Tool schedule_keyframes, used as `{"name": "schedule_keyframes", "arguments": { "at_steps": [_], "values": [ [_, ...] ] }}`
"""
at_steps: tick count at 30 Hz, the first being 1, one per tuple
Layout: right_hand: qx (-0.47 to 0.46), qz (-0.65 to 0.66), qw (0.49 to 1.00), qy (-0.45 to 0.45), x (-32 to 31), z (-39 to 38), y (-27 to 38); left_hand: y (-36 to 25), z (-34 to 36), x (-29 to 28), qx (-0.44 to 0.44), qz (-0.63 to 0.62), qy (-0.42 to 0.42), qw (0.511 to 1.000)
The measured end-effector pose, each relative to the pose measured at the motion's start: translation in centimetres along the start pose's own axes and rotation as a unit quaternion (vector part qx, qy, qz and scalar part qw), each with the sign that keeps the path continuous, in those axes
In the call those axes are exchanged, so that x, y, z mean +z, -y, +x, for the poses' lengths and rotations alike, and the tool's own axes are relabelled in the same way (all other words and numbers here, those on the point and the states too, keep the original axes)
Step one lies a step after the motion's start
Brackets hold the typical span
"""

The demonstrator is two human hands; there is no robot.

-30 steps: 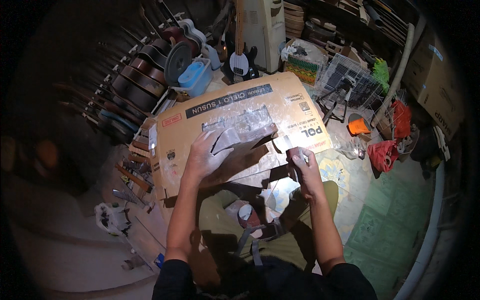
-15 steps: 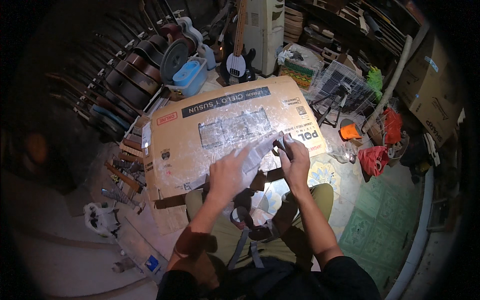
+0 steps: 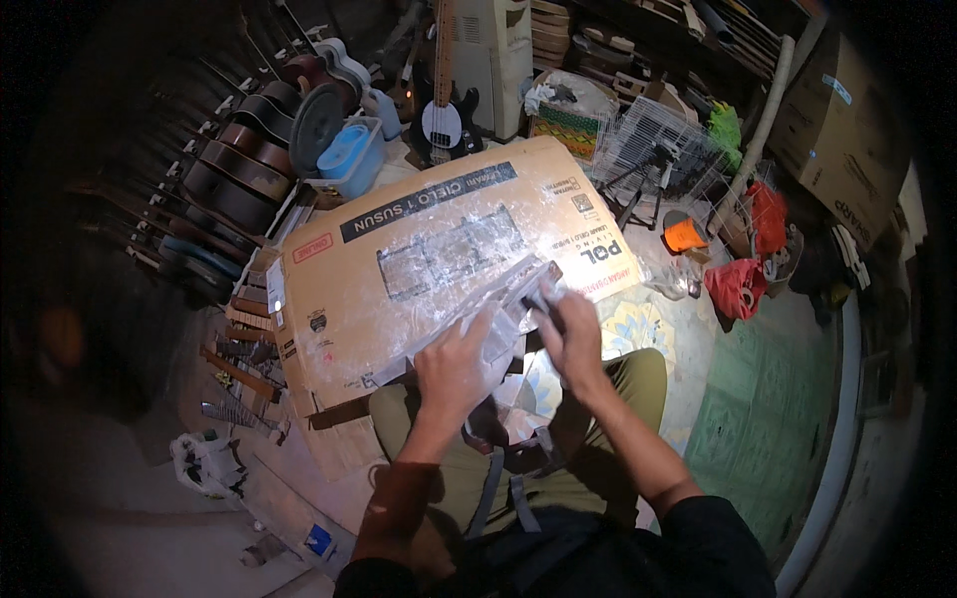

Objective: The person sands the surface and edges of a wooden guitar body using a piece of sandpaper while it is positioned on a cardboard box.

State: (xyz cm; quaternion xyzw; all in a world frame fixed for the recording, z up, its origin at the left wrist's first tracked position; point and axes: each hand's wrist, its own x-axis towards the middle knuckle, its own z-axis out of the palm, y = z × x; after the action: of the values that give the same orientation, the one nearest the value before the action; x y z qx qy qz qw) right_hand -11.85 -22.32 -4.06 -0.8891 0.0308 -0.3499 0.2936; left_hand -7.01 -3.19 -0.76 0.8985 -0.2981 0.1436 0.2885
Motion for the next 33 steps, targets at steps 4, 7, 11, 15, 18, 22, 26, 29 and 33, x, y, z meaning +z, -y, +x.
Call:
{"name": "schedule_keyframes", "arguments": {
  "at_steps": [4, 7, 11, 15, 18, 22, 26, 29, 33],
  "values": [
    [0.068, -0.066, 0.994, 0.046, 0.7, -0.4, -3.3, -0.1, 0.4, 0.8, -0.01, 0.008, 0.014, 1.0],
    [-0.007, 0.017, 1.0, 0.014, 0.0, 0.1, -1.1, 0.4, 0.3, -0.1, 0.008, -0.035, -0.029, 0.999],
    [0.016, -0.027, 0.999, -0.018, 0.5, 1.1, -0.4, 0.2, 0.8, -0.4, -0.004, -0.013, 0.0, 1.0],
    [0.034, -0.017, 0.999, 0.002, -0.2, 1.5, -2.0, 0.0, 0.8, -0.6, -0.029, -0.003, 0.027, 0.999],
    [0.031, -0.028, 0.999, 0.011, 1.2, 0.5, -1.5, 0.5, 0.8, -0.7, -0.027, 0.0, 0.021, 0.999],
    [0.068, -0.094, 0.988, 0.098, 0.7, 0.7, -4.4, 0.5, 1.0, -0.4, 0.0, 0.006, 0.01, 1.0],
    [0.008, 0.015, 1.0, -0.017, 1.0, 0.7, 1.3, 0.7, 2.0, -0.9, -0.01, 0.014, 0.013, 1.0],
    [0.029, -0.051, 0.997, 0.046, 0.8, 2.7, -1.6, 1.2, 2.3, -1.5, -0.02, 0.015, 0.018, 1.0],
    [0.013, 0.028, 0.999, 0.021, 1.5, 1.5, 1.7, 2.5, 2.6, -1.0, -0.007, 0.032, -0.01, 0.999]
  ]
}}
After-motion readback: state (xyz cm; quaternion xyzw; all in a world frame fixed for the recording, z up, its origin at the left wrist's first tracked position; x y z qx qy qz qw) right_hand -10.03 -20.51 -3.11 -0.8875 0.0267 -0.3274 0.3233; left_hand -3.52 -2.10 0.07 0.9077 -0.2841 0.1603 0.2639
